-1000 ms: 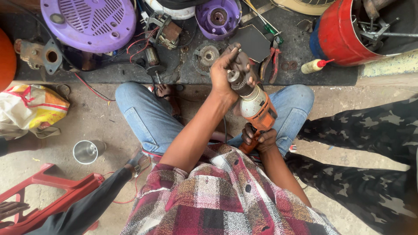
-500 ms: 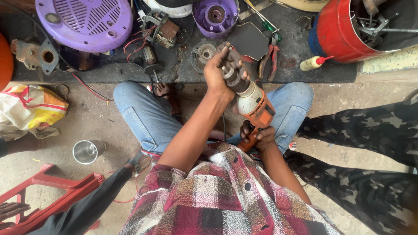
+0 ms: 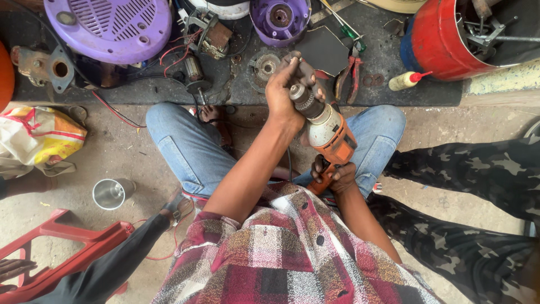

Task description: The person uses a power drill to remove a gear from a small electric motor. They then manually inspect the motor shaft and gear, rotating them to check for wear or damage.

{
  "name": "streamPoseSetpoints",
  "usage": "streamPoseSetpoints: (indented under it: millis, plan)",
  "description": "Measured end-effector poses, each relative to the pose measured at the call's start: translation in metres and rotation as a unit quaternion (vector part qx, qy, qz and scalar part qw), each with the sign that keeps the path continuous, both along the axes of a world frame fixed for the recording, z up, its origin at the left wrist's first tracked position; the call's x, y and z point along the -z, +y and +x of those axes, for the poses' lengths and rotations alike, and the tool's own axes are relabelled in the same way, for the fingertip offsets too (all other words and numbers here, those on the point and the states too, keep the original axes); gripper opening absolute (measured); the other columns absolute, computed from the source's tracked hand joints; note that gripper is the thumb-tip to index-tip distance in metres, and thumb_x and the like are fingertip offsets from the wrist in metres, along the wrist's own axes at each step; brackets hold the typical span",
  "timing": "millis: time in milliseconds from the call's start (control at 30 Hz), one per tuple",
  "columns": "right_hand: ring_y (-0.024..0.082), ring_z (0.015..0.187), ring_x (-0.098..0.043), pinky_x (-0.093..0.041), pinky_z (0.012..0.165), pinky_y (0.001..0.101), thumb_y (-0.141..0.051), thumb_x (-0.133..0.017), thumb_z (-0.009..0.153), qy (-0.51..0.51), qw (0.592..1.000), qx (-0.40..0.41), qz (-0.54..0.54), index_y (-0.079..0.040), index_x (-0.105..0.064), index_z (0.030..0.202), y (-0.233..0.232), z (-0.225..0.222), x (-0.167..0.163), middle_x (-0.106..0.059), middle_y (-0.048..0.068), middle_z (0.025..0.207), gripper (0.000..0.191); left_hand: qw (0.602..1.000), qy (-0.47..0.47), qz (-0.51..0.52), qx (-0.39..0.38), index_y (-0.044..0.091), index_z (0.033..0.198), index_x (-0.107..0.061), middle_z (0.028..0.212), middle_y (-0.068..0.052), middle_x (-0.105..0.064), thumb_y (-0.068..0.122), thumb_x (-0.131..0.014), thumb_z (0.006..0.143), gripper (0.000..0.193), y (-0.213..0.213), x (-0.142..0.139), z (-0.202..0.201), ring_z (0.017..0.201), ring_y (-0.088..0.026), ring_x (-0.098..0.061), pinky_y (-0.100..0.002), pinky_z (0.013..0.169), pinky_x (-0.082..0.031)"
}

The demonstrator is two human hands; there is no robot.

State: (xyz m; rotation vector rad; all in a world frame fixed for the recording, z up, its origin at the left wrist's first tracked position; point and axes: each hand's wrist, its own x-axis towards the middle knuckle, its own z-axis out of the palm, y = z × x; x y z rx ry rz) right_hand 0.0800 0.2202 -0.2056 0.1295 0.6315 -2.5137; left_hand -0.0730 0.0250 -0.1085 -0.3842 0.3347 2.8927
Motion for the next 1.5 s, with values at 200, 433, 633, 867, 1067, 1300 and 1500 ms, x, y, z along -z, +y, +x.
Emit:
streamPoseSetpoints:
  millis: [200,433,633,867,1067,1300,1500]
  plan:
    - [0.046,0.090,-0.068,-0.055,0.063,0.0425,0.002,-0.069,0.057,0.016,0.999,0.006,-0.040,0.013,-0.046,0.141,0.009,0.004,0.017,-0.069,0.030,0.102,0.087,0.998,0.059,-0.024,-0.003,0.002,0.122,-0.057,0.092,-0.017,-0.071,0.016,-0.053,0.109,0.019,0.000,0.006,0.001,0.070,-0.027,-0.070,-0.041,0.063,-0.060]
    - [0.047,0.092,-0.068,-0.055,0.064,0.0431,0.001,-0.071,0.058,0.015,0.999,0.009,-0.050,0.015,-0.051,0.134,0.021,0.009,0.030,-0.069,0.030,0.104,0.080,0.990,0.064,-0.127,-0.015,0.002,0.118,-0.060,0.096,-0.015,-0.073,0.017,-0.051,0.108,0.020,-0.014,0.001,0.005,0.085,-0.026,-0.074,-0.045,0.082,-0.064]
    - [0.046,0.091,-0.069,-0.055,0.062,0.0432,-0.005,-0.070,0.057,-0.024,1.000,0.009,0.008,0.015,-0.053,0.126,0.018,0.011,0.026,-0.068,0.029,0.102,0.074,0.998,0.045,-0.048,0.007,0.001,0.112,-0.059,0.093,-0.018,-0.072,0.019,-0.047,0.109,0.022,-0.005,-0.008,0.008,0.078,-0.026,-0.072,-0.039,0.066,-0.058]
    - [0.042,0.087,-0.070,-0.055,0.057,0.0402,-0.007,-0.070,0.055,-0.022,0.999,-0.002,0.033,0.013,-0.056,0.124,0.008,0.004,0.011,-0.067,0.031,0.105,0.073,0.996,0.082,-0.036,0.016,0.003,0.108,-0.057,0.090,-0.021,-0.071,0.023,-0.047,0.111,0.024,-0.011,-0.007,0.007,0.062,-0.024,-0.067,-0.035,0.056,-0.055]
    - [0.042,0.090,-0.070,-0.055,0.058,0.0394,-0.008,-0.070,0.053,-0.017,1.000,0.001,0.008,0.011,-0.059,0.117,0.003,0.003,0.002,-0.067,0.033,0.108,0.068,0.991,0.118,-0.017,0.058,0.002,0.105,-0.057,0.088,-0.023,-0.069,0.024,-0.047,0.111,0.025,-0.008,-0.009,0.007,0.058,-0.025,-0.064,-0.035,0.054,-0.053]
    - [0.031,0.074,-0.062,-0.047,0.064,0.0361,-0.010,-0.081,0.050,-0.018,0.997,-0.047,-0.051,0.004,-0.062,0.110,-0.002,0.004,-0.005,-0.067,0.023,0.095,0.065,0.988,0.125,-0.011,0.085,0.002,0.103,-0.058,0.084,-0.023,-0.068,0.023,-0.048,0.109,0.024,-0.009,-0.014,0.005,0.055,-0.025,-0.063,-0.037,0.055,-0.054]
    - [0.027,0.070,-0.059,-0.041,0.063,0.0351,-0.013,-0.084,0.051,-0.014,0.998,-0.046,-0.046,0.003,-0.063,0.107,-0.005,0.008,-0.008,-0.066,0.017,0.084,0.062,0.986,0.124,-0.011,0.107,0.002,0.103,-0.058,0.083,-0.023,-0.069,0.023,-0.049,0.109,0.024,-0.011,-0.014,0.004,0.054,-0.024,-0.062,-0.037,0.055,-0.054]
